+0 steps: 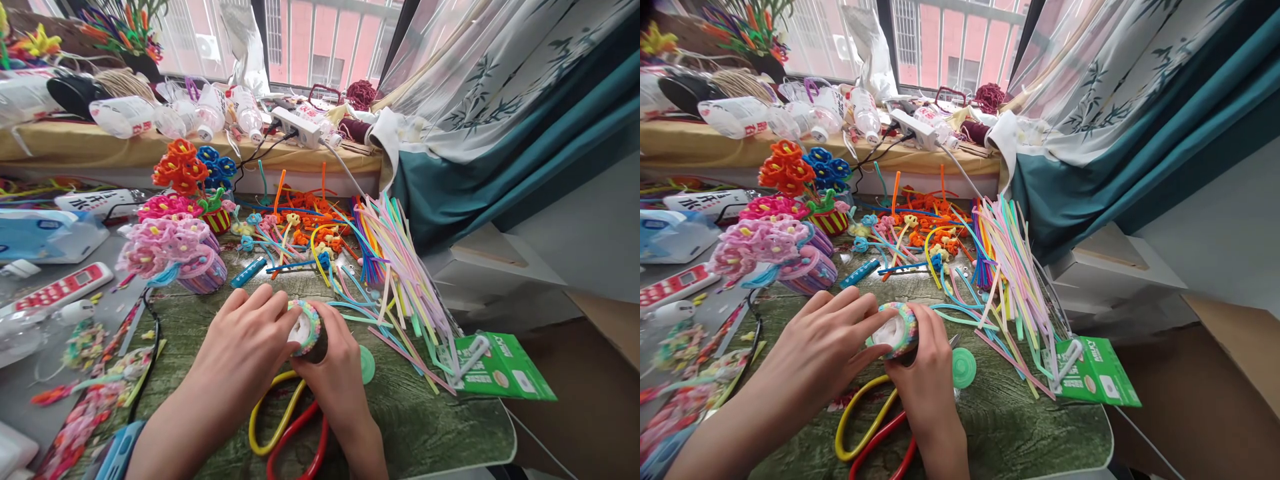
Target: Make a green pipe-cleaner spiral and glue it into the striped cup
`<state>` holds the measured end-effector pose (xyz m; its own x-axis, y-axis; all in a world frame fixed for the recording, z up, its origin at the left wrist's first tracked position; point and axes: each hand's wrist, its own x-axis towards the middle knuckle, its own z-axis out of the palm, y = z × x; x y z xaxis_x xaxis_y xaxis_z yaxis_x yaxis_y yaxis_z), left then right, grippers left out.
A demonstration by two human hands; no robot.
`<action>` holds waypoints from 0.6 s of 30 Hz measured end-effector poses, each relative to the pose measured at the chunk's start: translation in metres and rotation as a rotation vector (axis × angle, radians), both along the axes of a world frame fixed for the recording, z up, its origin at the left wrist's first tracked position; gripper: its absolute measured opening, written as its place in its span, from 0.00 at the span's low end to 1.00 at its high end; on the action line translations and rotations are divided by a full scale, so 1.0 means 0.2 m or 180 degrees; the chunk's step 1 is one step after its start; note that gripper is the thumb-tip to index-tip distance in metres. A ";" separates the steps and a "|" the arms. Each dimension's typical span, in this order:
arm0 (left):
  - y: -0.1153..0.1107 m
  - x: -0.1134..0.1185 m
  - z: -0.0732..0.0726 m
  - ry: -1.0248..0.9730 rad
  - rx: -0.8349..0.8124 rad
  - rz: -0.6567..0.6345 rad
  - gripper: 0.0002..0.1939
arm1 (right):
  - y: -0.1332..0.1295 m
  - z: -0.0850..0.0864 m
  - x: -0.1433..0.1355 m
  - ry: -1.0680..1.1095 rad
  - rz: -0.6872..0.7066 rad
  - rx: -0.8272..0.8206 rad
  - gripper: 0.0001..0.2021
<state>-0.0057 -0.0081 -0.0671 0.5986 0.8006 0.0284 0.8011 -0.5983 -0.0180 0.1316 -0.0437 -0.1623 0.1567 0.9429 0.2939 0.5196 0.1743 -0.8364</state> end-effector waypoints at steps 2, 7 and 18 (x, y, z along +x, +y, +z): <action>0.00 0.00 0.00 -0.0005 -0.0044 0.0018 0.09 | 0.00 0.00 0.00 -0.0008 0.0006 0.0000 0.30; 0.02 0.01 0.00 -0.0050 -0.0011 -0.0007 0.10 | 0.00 0.00 0.00 -0.0027 0.0040 0.0003 0.30; 0.00 -0.08 -0.02 -0.0564 0.0285 -0.0223 0.08 | 0.00 0.01 0.01 0.0036 0.0007 0.0026 0.29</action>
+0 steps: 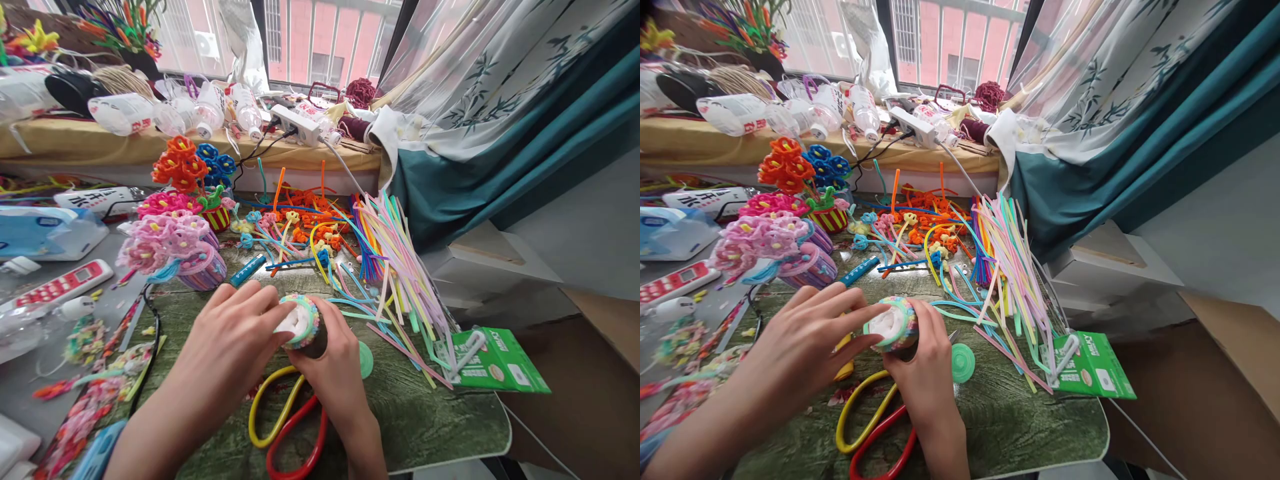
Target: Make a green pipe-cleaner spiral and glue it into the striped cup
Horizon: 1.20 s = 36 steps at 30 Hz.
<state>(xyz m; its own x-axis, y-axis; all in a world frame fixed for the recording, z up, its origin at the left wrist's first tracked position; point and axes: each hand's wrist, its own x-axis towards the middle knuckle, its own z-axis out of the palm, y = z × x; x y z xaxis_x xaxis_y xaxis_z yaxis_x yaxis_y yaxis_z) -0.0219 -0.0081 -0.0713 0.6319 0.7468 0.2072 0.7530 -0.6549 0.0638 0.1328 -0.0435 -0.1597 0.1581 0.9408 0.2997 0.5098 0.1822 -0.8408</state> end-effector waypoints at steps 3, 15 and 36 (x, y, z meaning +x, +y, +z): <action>0.01 -0.06 0.01 -0.0365 0.0026 -0.0019 0.08 | 0.00 0.01 0.01 -0.0006 0.0053 -0.0024 0.29; 0.04 -0.05 -0.08 -0.1136 -0.0247 -0.0555 0.11 | 0.00 0.02 0.02 0.0173 0.0290 -0.0171 0.30; -0.17 -0.12 -0.24 -0.0845 0.0705 -0.0105 0.10 | -0.12 0.07 0.24 -0.1177 0.0252 0.1079 0.15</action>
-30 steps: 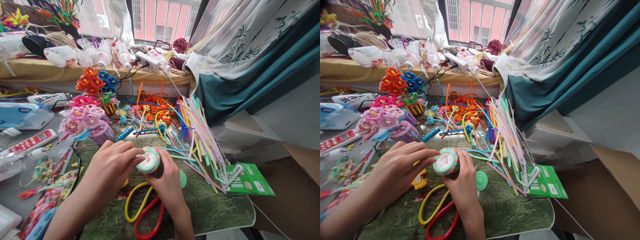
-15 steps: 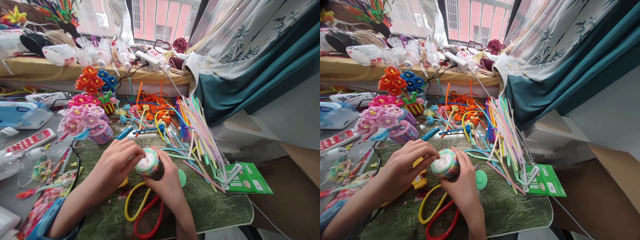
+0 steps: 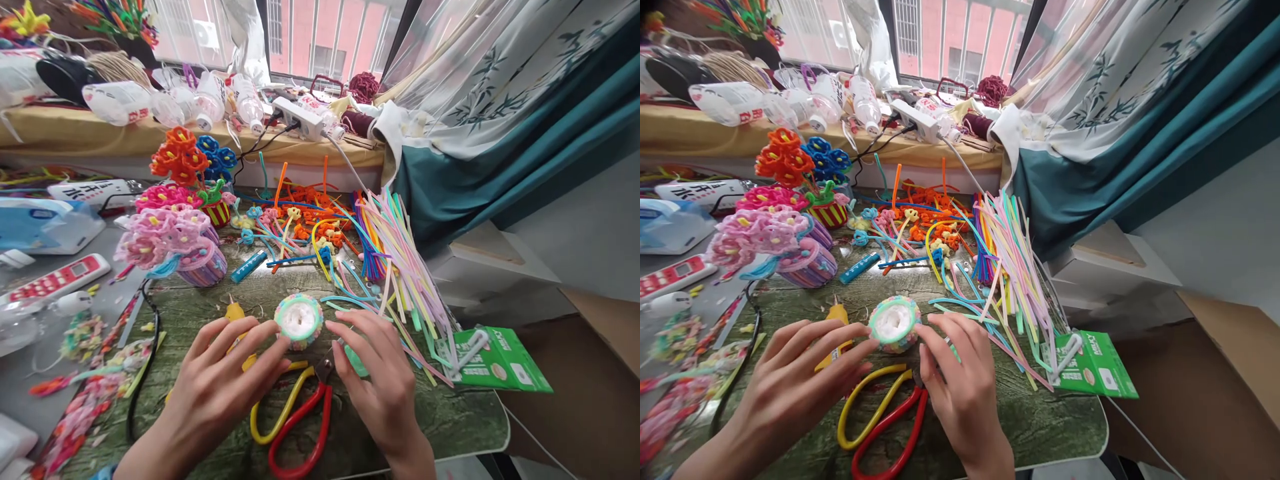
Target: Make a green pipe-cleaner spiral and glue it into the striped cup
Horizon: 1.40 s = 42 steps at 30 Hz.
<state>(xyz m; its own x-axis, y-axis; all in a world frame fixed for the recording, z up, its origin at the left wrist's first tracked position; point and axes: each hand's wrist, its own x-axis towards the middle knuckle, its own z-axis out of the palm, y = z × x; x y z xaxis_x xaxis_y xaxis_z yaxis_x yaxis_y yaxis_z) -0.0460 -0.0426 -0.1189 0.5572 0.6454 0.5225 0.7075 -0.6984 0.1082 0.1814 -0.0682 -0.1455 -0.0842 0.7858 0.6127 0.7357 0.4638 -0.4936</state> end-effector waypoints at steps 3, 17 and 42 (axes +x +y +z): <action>-0.03 -0.01 -0.02 0.0076 -0.0077 0.0125 0.12 | 0.01 0.02 0.01 -0.0467 0.0227 0.0109 0.17; -0.01 0.02 -0.07 -0.0158 0.0295 0.0101 0.10 | 0.07 0.03 -0.02 -0.0818 0.0382 0.0452 0.11; 0.03 -0.02 -0.13 -0.0454 0.0138 0.0172 0.18 | 0.12 0.03 0.02 -0.0542 0.0745 -0.0101 0.13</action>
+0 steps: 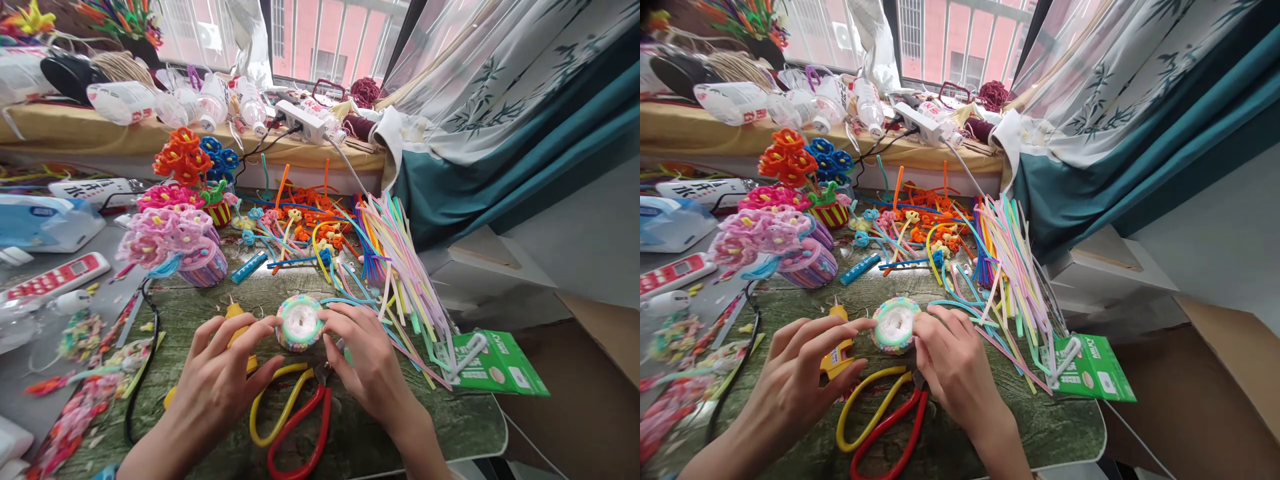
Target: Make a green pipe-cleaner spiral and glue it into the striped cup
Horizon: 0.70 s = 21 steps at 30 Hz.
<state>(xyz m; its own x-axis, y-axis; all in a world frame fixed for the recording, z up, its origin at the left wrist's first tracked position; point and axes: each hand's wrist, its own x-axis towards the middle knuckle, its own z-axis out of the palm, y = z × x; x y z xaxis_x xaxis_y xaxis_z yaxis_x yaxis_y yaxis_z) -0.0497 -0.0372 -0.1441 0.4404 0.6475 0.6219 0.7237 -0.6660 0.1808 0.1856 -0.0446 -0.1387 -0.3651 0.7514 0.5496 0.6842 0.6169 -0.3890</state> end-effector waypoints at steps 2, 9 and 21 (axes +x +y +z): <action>0.00 0.00 0.00 -0.0027 -0.0028 0.0026 0.17 | 0.00 -0.01 0.00 0.0106 -0.0018 0.0020 0.15; 0.03 0.02 0.01 -0.0073 -0.0003 0.0079 0.18 | -0.01 -0.05 -0.01 0.0532 -0.0141 -0.0270 0.16; 0.02 0.05 0.05 -0.0102 -0.0311 0.0189 0.17 | 0.00 -0.03 -0.04 0.0994 -0.0243 -0.0906 0.19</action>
<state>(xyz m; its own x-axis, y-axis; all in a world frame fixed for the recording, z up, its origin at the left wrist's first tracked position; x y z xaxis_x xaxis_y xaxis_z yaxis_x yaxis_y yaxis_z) -0.0390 -0.0323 -0.1338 0.3805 0.7301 0.5676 0.7541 -0.6002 0.2665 0.1767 -0.0439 -0.1446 -0.1513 0.9075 0.3918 0.5460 0.4072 -0.7322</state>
